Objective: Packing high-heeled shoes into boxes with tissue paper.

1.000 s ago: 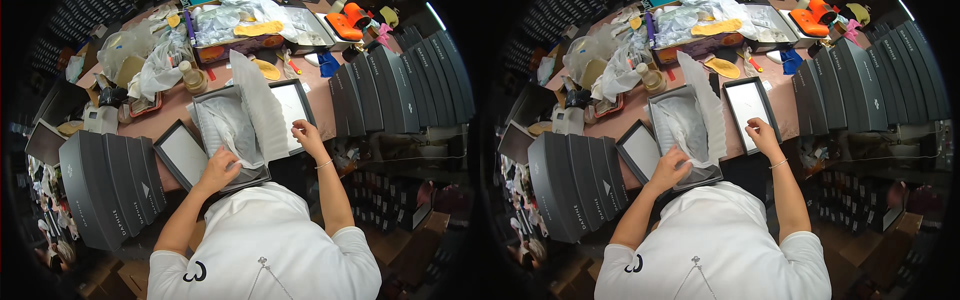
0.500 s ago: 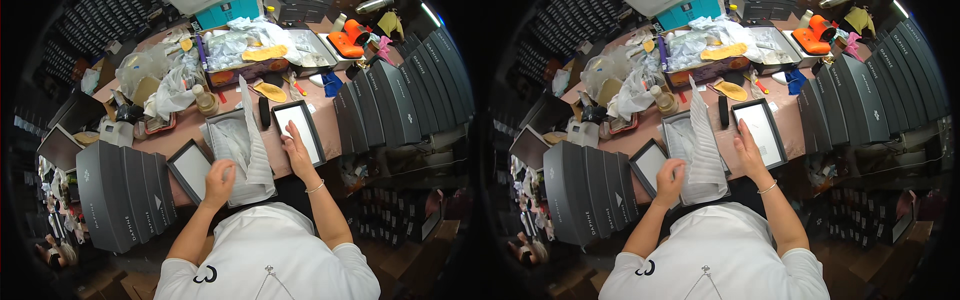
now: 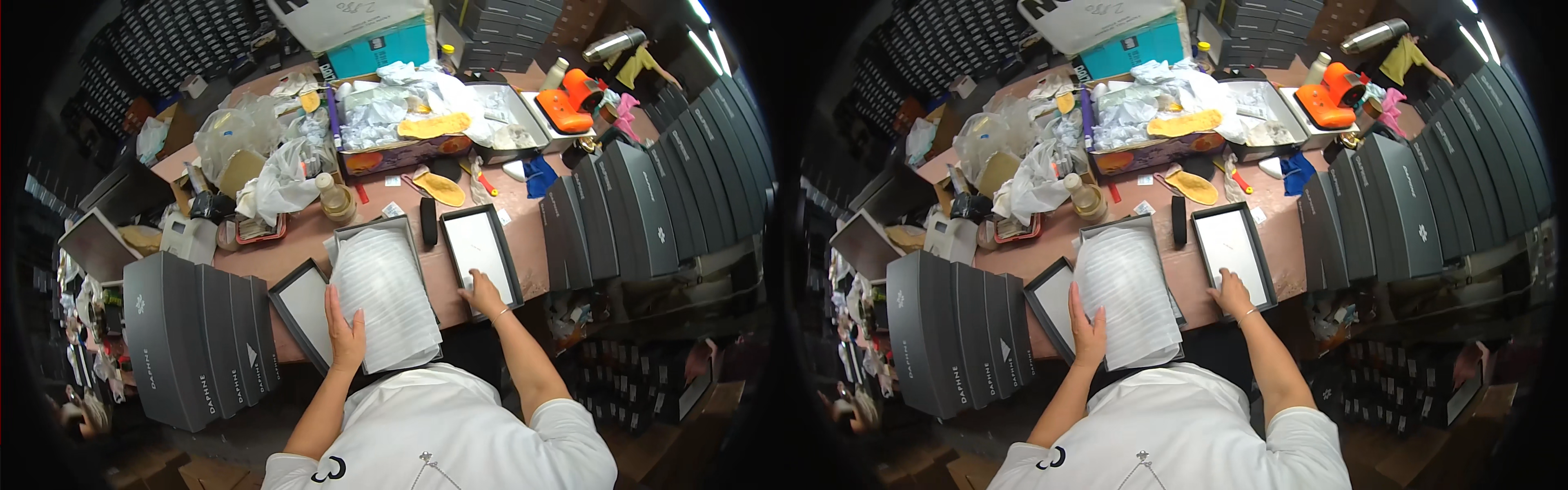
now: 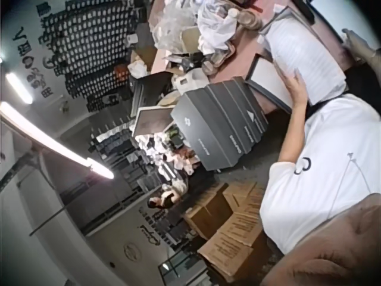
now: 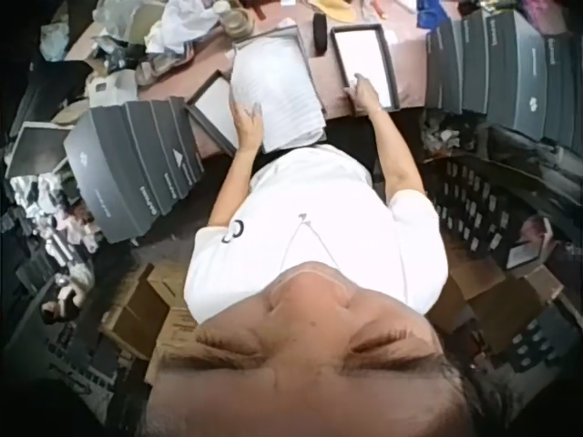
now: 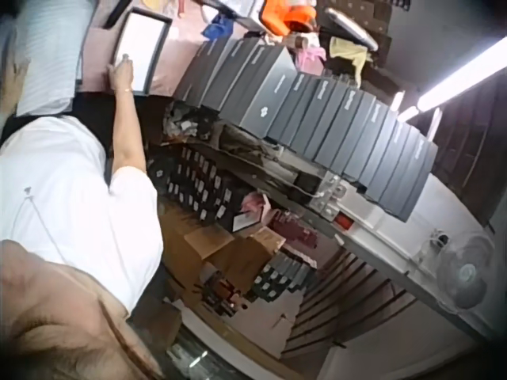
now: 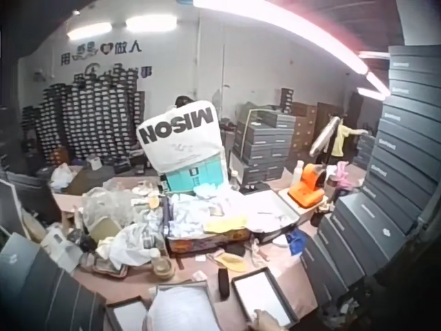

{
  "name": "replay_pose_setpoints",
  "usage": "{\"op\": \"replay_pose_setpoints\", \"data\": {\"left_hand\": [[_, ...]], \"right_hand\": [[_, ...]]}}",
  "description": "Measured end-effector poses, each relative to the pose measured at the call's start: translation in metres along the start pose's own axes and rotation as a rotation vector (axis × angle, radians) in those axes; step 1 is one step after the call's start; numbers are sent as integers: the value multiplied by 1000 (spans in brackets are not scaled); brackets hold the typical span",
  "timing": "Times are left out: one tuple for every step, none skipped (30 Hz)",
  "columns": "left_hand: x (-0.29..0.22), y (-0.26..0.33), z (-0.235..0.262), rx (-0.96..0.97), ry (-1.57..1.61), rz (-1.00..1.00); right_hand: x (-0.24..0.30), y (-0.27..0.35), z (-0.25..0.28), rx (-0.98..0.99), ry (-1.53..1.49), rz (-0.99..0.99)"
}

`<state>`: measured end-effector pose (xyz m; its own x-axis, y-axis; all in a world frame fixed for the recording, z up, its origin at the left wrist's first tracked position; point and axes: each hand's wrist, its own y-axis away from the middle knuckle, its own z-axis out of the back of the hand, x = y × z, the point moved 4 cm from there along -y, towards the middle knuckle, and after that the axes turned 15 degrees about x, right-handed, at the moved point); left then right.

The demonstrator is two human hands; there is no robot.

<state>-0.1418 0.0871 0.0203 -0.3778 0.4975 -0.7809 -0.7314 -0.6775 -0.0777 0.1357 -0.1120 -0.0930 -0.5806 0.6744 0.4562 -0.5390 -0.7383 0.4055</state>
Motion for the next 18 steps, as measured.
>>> {"op": "replay_pose_setpoints", "data": {"left_hand": [[12, 0, -7, 29, 248, 86], [25, -2, -17, 52, 493, 164], [27, -7, -18, 83, 739, 231], [28, -8, -18, 127, 852, 358], [34, -9, -17, 172, 844, 370], [45, -9, -18, 221, 840, 381], [49, -11, -21, 284, 843, 383], [50, -9, -22, 282, 840, 381], [50, -7, -24, 278, 842, 381], [48, -8, -27, 288, 849, 373], [44, -11, -29, 281, 862, 349], [39, -14, -31, 277, 872, 326], [36, -14, -31, 270, 875, 307], [44, -13, -37, 226, 810, 302], [49, -13, -43, 203, 791, 276], [54, -12, -48, 178, 772, 251], [57, -12, -50, 163, 752, 229], [36, -18, -39, 243, 969, 197]], "right_hand": [[-6, -3, -9, 85, -172, -6], [-8, -6, -17, 175, -345, -13], [-10, -2, -17, 23, -211, 1], [-14, 3, -13, -134, -82, 12], [-7, 17, 7, -217, -74, -31], [0, 36, 36, -316, -151, -142], [-21, 50, 59, -524, -106, -79], [-29, 68, 90, -557, -258, -148], [-11, 92, 127, -563, -331, -180], [-12, 110, 147, -484, -499, -130], [-13, 123, 160, -401, -664, -79], [5, 129, 167, -344, -930, 58], [32, 132, 167, -273, -1198, 197], [66, 131, 169, -95, -1289, 218], [58, 122, 148, -12, -1390, 164], [57, 106, 121, 107, -1501, 40], [66, 91, 94, 62, -1414, 7], [87, 77, 73, 63, -1183, 58]]}}
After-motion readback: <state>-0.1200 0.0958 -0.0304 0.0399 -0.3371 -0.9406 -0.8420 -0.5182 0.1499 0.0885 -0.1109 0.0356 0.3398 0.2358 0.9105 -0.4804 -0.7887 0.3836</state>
